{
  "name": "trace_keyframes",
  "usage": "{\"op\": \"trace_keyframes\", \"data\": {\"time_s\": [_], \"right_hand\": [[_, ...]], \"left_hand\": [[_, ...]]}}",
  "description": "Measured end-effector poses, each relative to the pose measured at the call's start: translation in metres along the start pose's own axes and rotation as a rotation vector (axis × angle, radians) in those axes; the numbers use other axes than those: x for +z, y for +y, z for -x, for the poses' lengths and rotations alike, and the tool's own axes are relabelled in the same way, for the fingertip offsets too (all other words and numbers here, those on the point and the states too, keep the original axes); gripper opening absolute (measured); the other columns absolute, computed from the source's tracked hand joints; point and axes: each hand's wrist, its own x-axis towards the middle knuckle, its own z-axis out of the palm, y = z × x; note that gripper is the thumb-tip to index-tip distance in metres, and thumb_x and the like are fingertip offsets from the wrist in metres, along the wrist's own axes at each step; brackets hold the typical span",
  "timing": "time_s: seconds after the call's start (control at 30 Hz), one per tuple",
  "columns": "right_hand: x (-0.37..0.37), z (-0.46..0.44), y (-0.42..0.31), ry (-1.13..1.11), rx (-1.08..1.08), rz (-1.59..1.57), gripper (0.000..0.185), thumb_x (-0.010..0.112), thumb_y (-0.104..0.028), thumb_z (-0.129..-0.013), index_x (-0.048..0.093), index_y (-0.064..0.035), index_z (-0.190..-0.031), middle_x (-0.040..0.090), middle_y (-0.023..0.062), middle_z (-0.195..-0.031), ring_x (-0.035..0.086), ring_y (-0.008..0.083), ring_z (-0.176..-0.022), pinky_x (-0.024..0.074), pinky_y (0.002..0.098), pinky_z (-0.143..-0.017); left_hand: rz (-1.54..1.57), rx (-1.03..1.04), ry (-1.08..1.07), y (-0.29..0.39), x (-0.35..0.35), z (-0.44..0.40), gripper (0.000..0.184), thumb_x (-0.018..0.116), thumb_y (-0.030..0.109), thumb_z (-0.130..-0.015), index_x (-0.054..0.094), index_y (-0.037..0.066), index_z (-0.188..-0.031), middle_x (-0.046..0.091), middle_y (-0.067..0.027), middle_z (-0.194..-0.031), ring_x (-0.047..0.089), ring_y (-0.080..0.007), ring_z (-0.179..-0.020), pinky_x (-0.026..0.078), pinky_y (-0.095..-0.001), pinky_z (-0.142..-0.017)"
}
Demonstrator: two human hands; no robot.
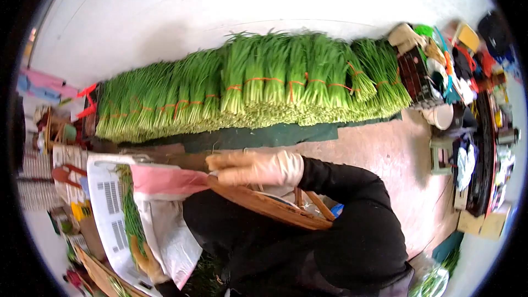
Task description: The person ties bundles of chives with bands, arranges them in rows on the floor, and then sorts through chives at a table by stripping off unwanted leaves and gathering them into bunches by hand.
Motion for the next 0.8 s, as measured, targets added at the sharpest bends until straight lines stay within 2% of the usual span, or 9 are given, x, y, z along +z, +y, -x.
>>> {"op": "trace_keyframes", "data": {"time_s": [0.1,0.2,0.33,0.37,0.4,0.47,0.53,0.7,0.8], "right_hand": [[0.024,-0.013,-0.04,-0.142,-0.076,0.38,0.079,0.059,-0.037,-0.076,0.017,0.005,-0.129,0.021,0.022,-0.134,0.021,0.0284,-0.125,0.0209,0.0322,-0.101],[0.04,-0.023,-0.047,-0.155,-0.039,0.61,0.084,0.063,-0.027,-0.072,0.011,0.0066,-0.129,0.018,0.0252,-0.134,0.018,0.0316,-0.125,0.0193,0.0322,-0.102],[0.049,-0.023,-0.044,0.017,0.184,0.689,0.08,0.059,-0.017,-0.073,0.008,0.001,-0.132,0.029,0.0247,-0.128,0.037,0.0316,-0.115,0.0314,0.0324,-0.095],[0.051,-0.022,-0.045,0.065,0.314,0.683,0.079,0.058,-0.015,-0.073,0.008,-0.0015,-0.133,0.034,0.0246,-0.125,0.044,0.0315,-0.109,0.036,0.0327,-0.091],[0.054,-0.021,-0.046,0.105,0.326,0.833,0.079,0.058,-0.015,-0.073,0.009,-0.0064,-0.134,0.051,0.0226,-0.109,0.056,0.0313,-0.092,0.0436,0.0334,-0.081],[0.061,-0.027,-0.059,0.143,0.587,0.857,0.074,0.06,-0.016,-0.073,0.016,-0.0068,-0.132,0.059,0.0198,-0.093,0.059,0.0309,-0.083,0.0464,0.033,-0.075],[0.062,-0.03,-0.06,0.193,0.637,0.831,0.07,0.062,-0.018,-0.073,0.024,-0.0068,-0.13,0.061,0.0167,-0.083,0.061,0.0297,-0.076,0.0482,0.0313,-0.071],[0.065,-0.043,-0.067,0.264,0.789,0.493,0.049,0.057,-0.016,-0.079,0.035,-0.0005,-0.119,0.06,0.0136,-0.093,0.061,0.0203,-0.082,0.0475,0.0252,-0.073],[0.065,-0.035,-0.063,0.272,0.799,0.515,0.053,0.059,-0.013,-0.075,0.035,-0.0053,-0.121,0.06,0.0141,-0.091,0.061,0.0228,-0.079,0.0485,0.0278,-0.072]], "left_hand": [[-0.247,0.321,0.036,0.035,0.022,-0.04,0.062,0.061,0.02,-0.072,0.034,-0.004,-0.123,0.038,-0.0214,-0.124,0.035,-0.0349,-0.115,0.025,-0.0393,-0.097],[-0.386,0.252,-0.064,0.033,0.051,-0.065,0.082,0.067,0.028,-0.064,0.025,0.0,-0.129,0.035,-0.0189,-0.127,0.035,-0.0338,-0.115,0.026,-0.0404,-0.096],[-0.397,0.324,-0.09,-0.004,0.082,-0.092,0.092,0.07,0.031,-0.06,0.02,0.002,-0.131,0.035,-0.0174,-0.127,0.036,-0.0319,-0.114,0.027,-0.0389,-0.095],[-0.395,0.302,-0.115,-0.012,0.085,-0.098,0.092,0.07,0.031,-0.06,0.02,0.002,-0.131,0.035,-0.0174,-0.127,0.036,-0.0319,-0.114,0.027,-0.0389,-0.095],[-0.279,0.309,-0.119,-0.018,0.088,-0.106,0.091,0.07,0.032,-0.06,0.021,0.002,-0.131,0.035,-0.0179,-0.127,0.038,-0.0325,-0.113,0.029,-0.0389,-0.094],[-0.158,0.304,-0.145,-0.028,0.094,-0.119,0.091,0.071,0.033,-0.061,0.021,0.002,-0.13,0.035,-0.0183,-0.127,0.039,-0.0331,-0.111,0.03,-0.0389,-0.093],[0.261,0.237,-0.219,-0.029,0.098,-0.128,0.087,0.071,0.019,-0.064,0.019,0.004,-0.132,0.034,-0.0171,-0.128,0.036,-0.0295,-0.116,0.029,-0.0336,-0.095],[0.3,0.047,-0.266,-0.024,0.102,-0.134,0.07,0.067,0.021,-0.072,0.03,0.007,-0.129,0.041,-0.0167,-0.121,0.043,-0.0289,-0.108,0.036,-0.0326,-0.089],[0.206,0.028,-0.255,-0.024,0.105,-0.131,0.068,0.064,0.029,-0.074,0.029,0.008,-0.129,0.042,-0.0174,-0.118,0.046,-0.0306,-0.105,0.039,-0.0332,-0.085]]}}
